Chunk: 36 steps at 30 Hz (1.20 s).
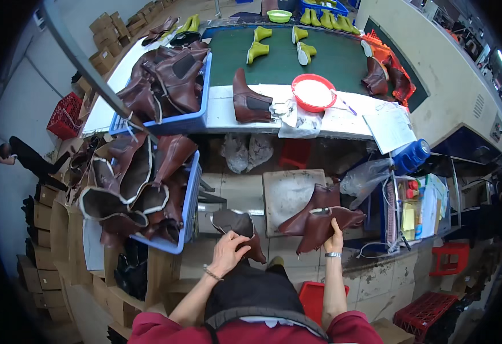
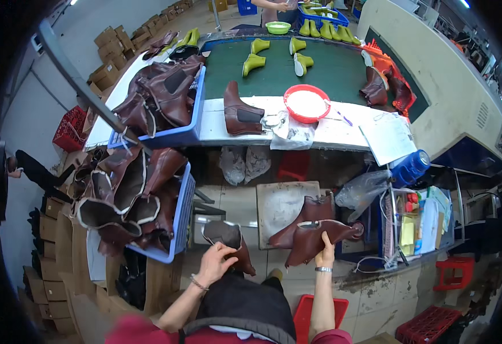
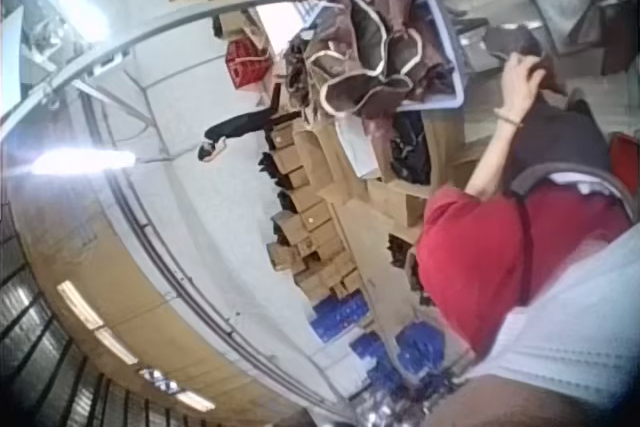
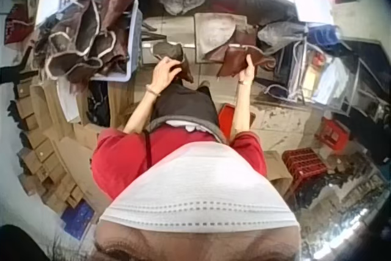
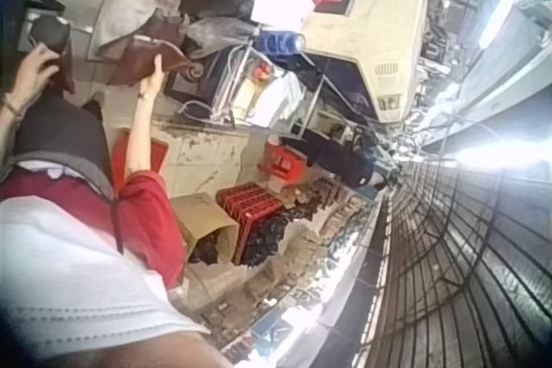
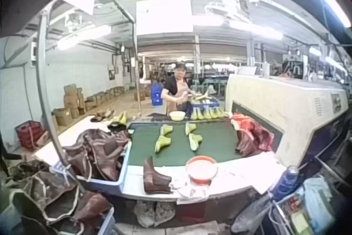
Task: The person applies a white adhesive to the inner edges of brown leather shoe uppers using a small brush. They repeatedly dip the brush into a red container, coat the seams of each upper, and place the treated pieces onto a green workbench. A coworker is visible in the background performing a similar task.
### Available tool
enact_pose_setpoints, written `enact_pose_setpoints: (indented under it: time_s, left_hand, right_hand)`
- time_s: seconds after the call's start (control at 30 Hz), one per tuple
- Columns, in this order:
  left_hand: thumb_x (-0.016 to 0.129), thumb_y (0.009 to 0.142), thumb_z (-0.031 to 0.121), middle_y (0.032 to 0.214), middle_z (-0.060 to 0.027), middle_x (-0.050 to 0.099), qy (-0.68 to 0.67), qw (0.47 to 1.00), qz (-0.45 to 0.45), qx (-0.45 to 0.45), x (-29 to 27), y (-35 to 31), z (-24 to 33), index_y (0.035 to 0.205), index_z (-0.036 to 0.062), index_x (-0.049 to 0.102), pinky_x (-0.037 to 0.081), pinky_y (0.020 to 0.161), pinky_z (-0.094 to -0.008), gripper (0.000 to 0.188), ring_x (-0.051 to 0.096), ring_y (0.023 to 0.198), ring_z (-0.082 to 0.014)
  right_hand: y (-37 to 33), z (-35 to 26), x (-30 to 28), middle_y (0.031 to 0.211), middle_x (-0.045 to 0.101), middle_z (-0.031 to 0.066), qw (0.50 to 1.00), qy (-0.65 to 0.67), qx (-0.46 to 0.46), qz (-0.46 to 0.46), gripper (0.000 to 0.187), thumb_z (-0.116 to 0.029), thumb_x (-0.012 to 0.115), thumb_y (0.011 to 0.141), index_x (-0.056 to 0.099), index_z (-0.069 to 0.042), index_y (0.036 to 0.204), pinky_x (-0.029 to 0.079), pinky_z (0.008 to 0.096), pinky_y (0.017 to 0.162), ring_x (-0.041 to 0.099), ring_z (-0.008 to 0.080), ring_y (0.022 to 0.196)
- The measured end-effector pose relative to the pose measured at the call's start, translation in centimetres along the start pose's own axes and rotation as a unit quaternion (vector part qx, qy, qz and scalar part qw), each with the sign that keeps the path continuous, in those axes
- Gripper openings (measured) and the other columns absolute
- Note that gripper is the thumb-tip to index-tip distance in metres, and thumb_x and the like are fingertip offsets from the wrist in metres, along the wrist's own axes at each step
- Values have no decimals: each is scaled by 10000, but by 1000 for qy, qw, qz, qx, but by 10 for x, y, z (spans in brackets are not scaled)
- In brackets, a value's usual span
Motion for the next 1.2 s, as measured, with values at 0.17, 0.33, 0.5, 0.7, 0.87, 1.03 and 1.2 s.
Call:
enact_pose_setpoints:
  time_s: [0.17, 0.33, 0.5, 0.7, 0.87, 1.03, 1.2]
  left_hand:
    - [821, 769, 190, 934, -51, 594, -21, 984, 25, 175, -108, -51, 154, 1001, 131, 759, 469, 833, -374, 247, 598, 856, -250]
    - [798, 705, 143, 988, -40, 574, -95, 932, -6, 348, -146, -61, 250, 978, 177, 754, 436, 1060, -524, 279, 578, 956, -262]
    - [988, 610, 292, 1505, -170, 393, -200, 916, 251, 240, -209, -43, 212, 1524, 129, 450, 350, 1175, -562, 1073, 405, 1403, -343]
    - [969, 701, 148, 1531, -144, 464, -513, 856, 4, 72, -189, 15, 140, 1607, 3, 201, 391, 1162, -396, 1197, 457, 1403, -241]
    - [852, 833, 86, 1362, -104, 605, -630, 765, 134, 2, -244, 7, 72, 1472, 0, 442, 462, 1081, -353, 764, 599, 1235, -206]
    - [829, 802, 4, 1352, -128, 608, -542, 802, 251, -5, -300, -37, 34, 1483, -31, 423, 483, 1048, -361, 793, 622, 1180, -206]
    - [846, 794, -3, 1154, -88, 693, -507, 798, 323, -43, -321, -64, 23, 1282, -43, 587, 506, 974, -330, 554, 653, 1050, -179]
  right_hand:
    - [-139, -49, 119, 1430, 604, 114, 950, 206, 12, -233, 483, -308, 574, 1048, 546, -20, 1435, 364, 462, 1206, 607, 289, 1266]
    - [-126, -56, 256, 1399, 618, 111, 923, 232, 15, -307, 461, -269, 586, 1041, 552, -17, 1426, 398, 444, 1174, 617, 273, 1244]
    - [-100, -63, 347, 1368, 632, 108, 910, 219, 19, -350, 441, -229, 599, 1034, 557, -14, 1417, 432, 427, 1142, 628, 258, 1221]
    - [-69, -50, 411, 1332, 649, 104, 915, 182, 33, -359, 421, -182, 614, 1025, 564, -11, 1406, 473, 406, 1103, 640, 239, 1193]
    - [-49, -42, 437, 1301, 663, 101, 941, 80, 25, -327, 406, -142, 627, 1018, 570, -8, 1397, 507, 388, 1071, 650, 224, 1170]
    - [-36, -84, 470, 1172, 711, 79, 963, -97, 15, -253, 314, -65, 733, 941, 654, -20, 1241, 577, 340, 904, 697, 174, 1024]
    - [-9, -90, 513, 1141, 719, 79, 959, -175, -23, -222, 347, -30, 777, 894, 645, -12, 1214, 580, 350, 890, 696, 170, 1010]
Point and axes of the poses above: each hand's wrist, its own y-axis towards the middle knuckle, its own x-axis out of the palm, z = x × y, the point moved 10 cm from there along y, towards the middle knuckle
